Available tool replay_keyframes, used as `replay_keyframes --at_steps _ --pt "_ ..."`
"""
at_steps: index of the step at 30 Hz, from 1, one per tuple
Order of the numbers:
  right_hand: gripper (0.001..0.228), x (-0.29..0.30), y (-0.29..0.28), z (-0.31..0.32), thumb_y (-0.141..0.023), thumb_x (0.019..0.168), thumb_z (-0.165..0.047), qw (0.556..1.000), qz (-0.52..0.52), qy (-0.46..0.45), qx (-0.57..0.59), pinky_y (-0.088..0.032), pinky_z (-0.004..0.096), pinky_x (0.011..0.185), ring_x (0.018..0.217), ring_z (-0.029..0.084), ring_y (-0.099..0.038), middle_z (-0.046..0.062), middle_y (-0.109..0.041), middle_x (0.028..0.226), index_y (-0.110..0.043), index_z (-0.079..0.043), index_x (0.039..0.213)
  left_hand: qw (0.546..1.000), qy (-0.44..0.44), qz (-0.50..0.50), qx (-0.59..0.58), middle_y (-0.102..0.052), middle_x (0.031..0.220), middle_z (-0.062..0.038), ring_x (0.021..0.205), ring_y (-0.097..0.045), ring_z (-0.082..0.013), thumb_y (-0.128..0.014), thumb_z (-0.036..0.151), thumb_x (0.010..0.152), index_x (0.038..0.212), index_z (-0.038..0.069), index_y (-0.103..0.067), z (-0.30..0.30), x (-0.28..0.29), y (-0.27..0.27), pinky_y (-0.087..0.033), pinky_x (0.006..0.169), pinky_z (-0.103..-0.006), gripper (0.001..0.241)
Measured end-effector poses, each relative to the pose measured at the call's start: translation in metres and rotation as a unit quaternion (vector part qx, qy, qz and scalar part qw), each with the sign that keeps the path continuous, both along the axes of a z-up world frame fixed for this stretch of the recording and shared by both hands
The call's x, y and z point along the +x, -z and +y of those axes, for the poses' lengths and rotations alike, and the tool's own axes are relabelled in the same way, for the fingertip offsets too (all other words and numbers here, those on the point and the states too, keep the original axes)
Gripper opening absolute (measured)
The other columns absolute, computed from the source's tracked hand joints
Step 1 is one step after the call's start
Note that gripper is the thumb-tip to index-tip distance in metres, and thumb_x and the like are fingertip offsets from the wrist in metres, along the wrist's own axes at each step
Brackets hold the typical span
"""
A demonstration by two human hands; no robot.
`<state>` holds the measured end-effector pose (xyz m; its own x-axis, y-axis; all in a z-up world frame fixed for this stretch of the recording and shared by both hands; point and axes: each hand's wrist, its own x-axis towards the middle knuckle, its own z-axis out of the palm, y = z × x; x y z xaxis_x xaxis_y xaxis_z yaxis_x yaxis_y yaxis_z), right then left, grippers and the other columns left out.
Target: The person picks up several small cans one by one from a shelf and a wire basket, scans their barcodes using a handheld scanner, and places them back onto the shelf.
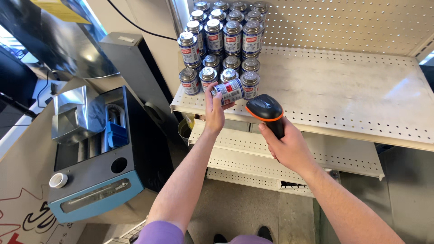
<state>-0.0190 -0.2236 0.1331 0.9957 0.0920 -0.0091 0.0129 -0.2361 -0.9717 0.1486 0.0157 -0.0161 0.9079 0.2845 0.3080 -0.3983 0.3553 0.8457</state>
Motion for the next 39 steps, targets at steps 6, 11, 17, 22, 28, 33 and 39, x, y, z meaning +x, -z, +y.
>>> replay_keyframes --at_steps 6,11,17,22,28,33,39 --pt "0.025 0.005 -0.011 -0.004 -0.072 0.111 -0.026 1.0 0.009 -0.013 -0.004 -0.054 0.037 0.044 0.045 0.023 -0.062 0.011 -0.058 0.061 -0.064 -0.004 0.103 0.999 -0.034 -0.014 0.039 -0.052 0.154 -0.026 0.114 -0.076 -0.046 -0.054 0.036 0.119 0.169 0.021 -0.044 -0.003 -0.003 -0.01 -0.073 0.095 -0.0545 0.053" --pt "0.029 0.014 -0.02 -0.007 -0.073 0.111 -0.028 1.0 0.007 -0.027 -0.003 -0.052 0.035 0.041 0.042 0.022 -0.058 0.01 -0.054 0.055 -0.063 -0.004 0.099 0.997 -0.058 -0.025 0.037 -0.051 0.154 -0.029 0.113 -0.076 -0.048 -0.056 0.036 0.12 0.169 0.02 -0.043 -0.003 0.002 -0.013 -0.073 0.095 -0.0547 0.054" --pt "0.03 0.022 -0.025 -0.011 -0.073 0.111 -0.029 0.999 -0.009 -0.046 -0.017 -0.053 0.035 0.042 0.043 0.022 -0.061 0.011 -0.057 0.055 -0.063 -0.005 0.096 0.997 -0.064 -0.028 0.015 -0.05 0.155 -0.028 0.117 -0.073 -0.0459 -0.055 0.034 0.121 0.171 0.019 -0.04 -0.004 0.001 -0.024 -0.071 0.098 -0.057 0.055" --pt "0.032 0.03 -0.027 -0.014 -0.072 0.112 -0.03 0.998 -0.024 -0.062 -0.015 -0.051 0.033 0.041 0.042 0.021 -0.058 0.01 -0.057 0.052 -0.063 -0.005 0.094 0.998 -0.055 -0.024 -0.003 -0.053 0.152 -0.025 0.114 -0.076 -0.0429 -0.056 0.033 0.12 0.169 0.02 -0.041 -0.001 0.004 -0.02 -0.074 0.095 -0.0551 0.053" --pt "0.034 0.034 -0.032 -0.013 -0.072 0.113 -0.033 0.996 -0.022 -0.081 -0.033 -0.052 0.033 0.045 0.044 0.022 -0.06 0.009 -0.055 0.05 -0.063 -0.006 0.094 0.998 -0.052 -0.031 0.016 -0.053 0.149 -0.022 0.114 -0.077 -0.0417 -0.056 0.035 0.12 0.17 0.021 -0.04 0.005 0.003 -0.017 -0.073 0.096 -0.0549 0.054" --pt "0.035 0.035 -0.035 -0.013 -0.072 0.112 -0.036 0.995 -0.016 -0.088 -0.04 -0.052 0.034 0.044 0.045 0.021 -0.06 0.01 -0.056 0.05 -0.064 -0.007 0.093 0.998 -0.055 -0.037 0.017 -0.053 0.151 -0.022 0.114 -0.077 -0.0408 -0.057 0.037 0.12 0.171 0.021 -0.039 0.005 0.003 -0.02 -0.073 0.096 -0.0546 0.056" --pt "0.035 0.037 -0.041 -0.012 -0.071 0.113 -0.036 0.994 -0.025 -0.096 -0.041 -0.052 0.035 0.046 0.046 0.022 -0.063 0.009 -0.057 0.05 -0.063 -0.008 0.094 0.998 -0.045 -0.013 0.032 -0.048 0.159 -0.03 0.121 -0.074 -0.0525 -0.059 0.044 0.12 0.172 0.022 -0.039 0.016 0.011 -0.023 -0.071 0.101 -0.0575 0.06"
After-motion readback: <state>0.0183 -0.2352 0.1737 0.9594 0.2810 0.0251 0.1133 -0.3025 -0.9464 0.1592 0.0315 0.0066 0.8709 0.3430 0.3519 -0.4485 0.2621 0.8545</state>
